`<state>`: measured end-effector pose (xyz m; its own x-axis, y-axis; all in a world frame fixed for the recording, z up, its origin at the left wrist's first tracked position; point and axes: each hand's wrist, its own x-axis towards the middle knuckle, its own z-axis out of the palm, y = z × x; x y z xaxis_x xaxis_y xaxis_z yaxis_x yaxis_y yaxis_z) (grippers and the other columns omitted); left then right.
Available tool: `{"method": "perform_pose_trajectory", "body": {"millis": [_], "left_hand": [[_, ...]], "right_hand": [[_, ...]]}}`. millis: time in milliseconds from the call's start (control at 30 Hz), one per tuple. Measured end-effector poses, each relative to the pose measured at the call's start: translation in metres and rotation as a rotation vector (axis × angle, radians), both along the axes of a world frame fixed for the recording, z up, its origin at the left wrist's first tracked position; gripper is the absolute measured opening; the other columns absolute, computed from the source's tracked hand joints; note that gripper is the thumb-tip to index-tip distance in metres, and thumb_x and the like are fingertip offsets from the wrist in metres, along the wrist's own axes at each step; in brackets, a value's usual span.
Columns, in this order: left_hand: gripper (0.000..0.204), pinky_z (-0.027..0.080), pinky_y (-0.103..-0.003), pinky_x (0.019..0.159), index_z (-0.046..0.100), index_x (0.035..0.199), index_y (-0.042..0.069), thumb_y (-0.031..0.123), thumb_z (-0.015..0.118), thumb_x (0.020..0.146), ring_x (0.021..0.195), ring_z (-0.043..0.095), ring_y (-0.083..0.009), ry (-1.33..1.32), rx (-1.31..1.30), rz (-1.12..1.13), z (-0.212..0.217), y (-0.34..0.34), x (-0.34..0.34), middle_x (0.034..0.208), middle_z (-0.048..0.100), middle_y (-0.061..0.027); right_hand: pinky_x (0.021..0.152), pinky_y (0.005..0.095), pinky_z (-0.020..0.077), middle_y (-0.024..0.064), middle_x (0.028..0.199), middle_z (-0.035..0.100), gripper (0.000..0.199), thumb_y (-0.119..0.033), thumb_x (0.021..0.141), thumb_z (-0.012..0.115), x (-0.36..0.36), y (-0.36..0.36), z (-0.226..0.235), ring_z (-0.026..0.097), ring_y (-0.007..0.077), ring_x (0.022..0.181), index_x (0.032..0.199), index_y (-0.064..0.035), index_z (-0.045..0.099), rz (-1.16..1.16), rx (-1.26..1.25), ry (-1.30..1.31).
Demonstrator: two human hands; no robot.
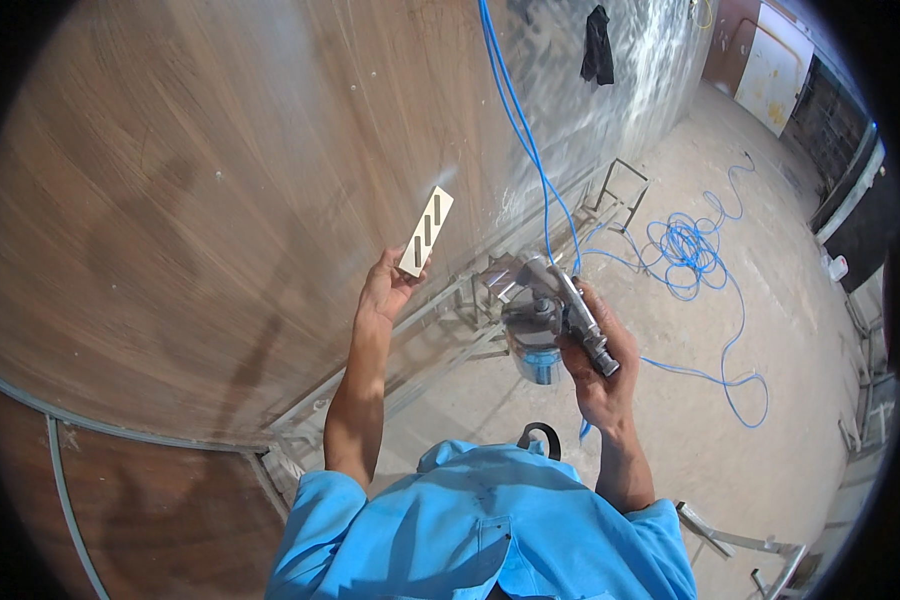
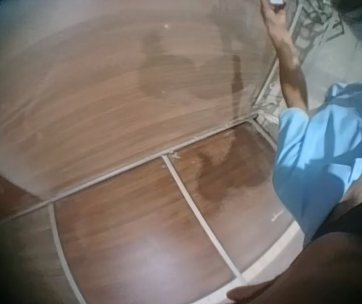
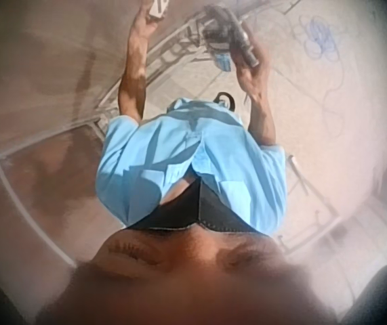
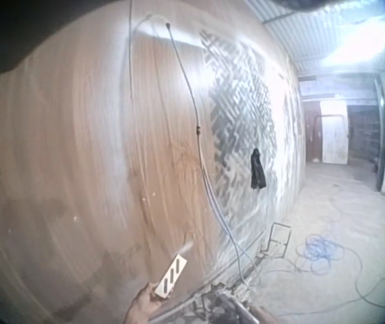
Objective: The person uses a spray gun to apply paint to small rectangular pieces with diagonal cutouts. They hold the pieces in one hand and spray them, then place the painted pieces on a metal frame on the floor.
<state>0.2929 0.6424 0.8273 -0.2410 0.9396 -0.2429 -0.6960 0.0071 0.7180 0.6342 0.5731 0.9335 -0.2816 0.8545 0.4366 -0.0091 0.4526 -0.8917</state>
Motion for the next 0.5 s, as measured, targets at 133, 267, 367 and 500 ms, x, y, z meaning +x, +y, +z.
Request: {"method": "perform_pose_trajectory", "body": {"millis": [133, 267, 367, 500], "left_hand": [[0.046, 0.055, -0.038, 0.077, 0.056, 0.118, -0.008, 0.022, 0.07, 0.087, 0.093, 0.065, -0.0291, 0.018, -0.001, -0.007, -0.004, 0.001, -0.003, 0.107, 0.064, -0.0183], [0.045, 0.056, -0.037, 0.075, 0.058, 0.118, -0.005, 0.024, 0.071, 0.086, 0.092, 0.066, -0.0284, 0.049, 0.028, -0.018, -0.008, 0.006, -0.004, 0.107, 0.064, -0.0178], [0.044, 0.057, -0.036, 0.074, 0.059, 0.118, -0.004, 0.026, 0.071, 0.088, 0.092, 0.067, -0.0277, 0.096, 0.062, -0.049, -0.009, 0.013, -0.002, 0.109, 0.064, -0.0184], [0.046, 0.057, -0.035, 0.075, 0.059, 0.119, -0.004, 0.029, 0.07, 0.089, 0.093, 0.067, -0.0274, 0.174, 0.072, -0.076, -0.006, 0.027, 0.003, 0.108, 0.065, -0.0174]], "right_hand": [[0.086, 0.0331, 0.0466, 0.0191, 0.111, 0.062, 0.057, 0.003, 0.08, 0.057, -0.001, 0.005, -0.001, 0.063, 0.027, 0.095, 0.136, 0.0035, 0.051, -0.119, 0.169, 0.055], [0.088, 0.0337, 0.0469, 0.0198, 0.113, 0.063, 0.055, 0.002, 0.082, 0.061, 0.005, 0.005, 0.0, 0.064, 0.0288, 0.099, 0.136, 0.0032, 0.052, -0.132, 0.094, 0.014], [0.085, 0.0326, 0.0479, 0.0193, 0.108, 0.064, 0.053, 0.002, 0.081, 0.061, 0.008, 0.003, 0.001, 0.065, 0.0287, 0.094, 0.134, 0.0034, 0.053, -0.124, 0.119, -0.029], [0.078, 0.0323, 0.0494, 0.0179, 0.1, 0.064, 0.053, 0.003, 0.079, 0.06, 0.012, 0.002, -0.001, 0.064, 0.0285, 0.084, 0.132, 0.004, 0.054, -0.021, 0.066, -0.013]]}}
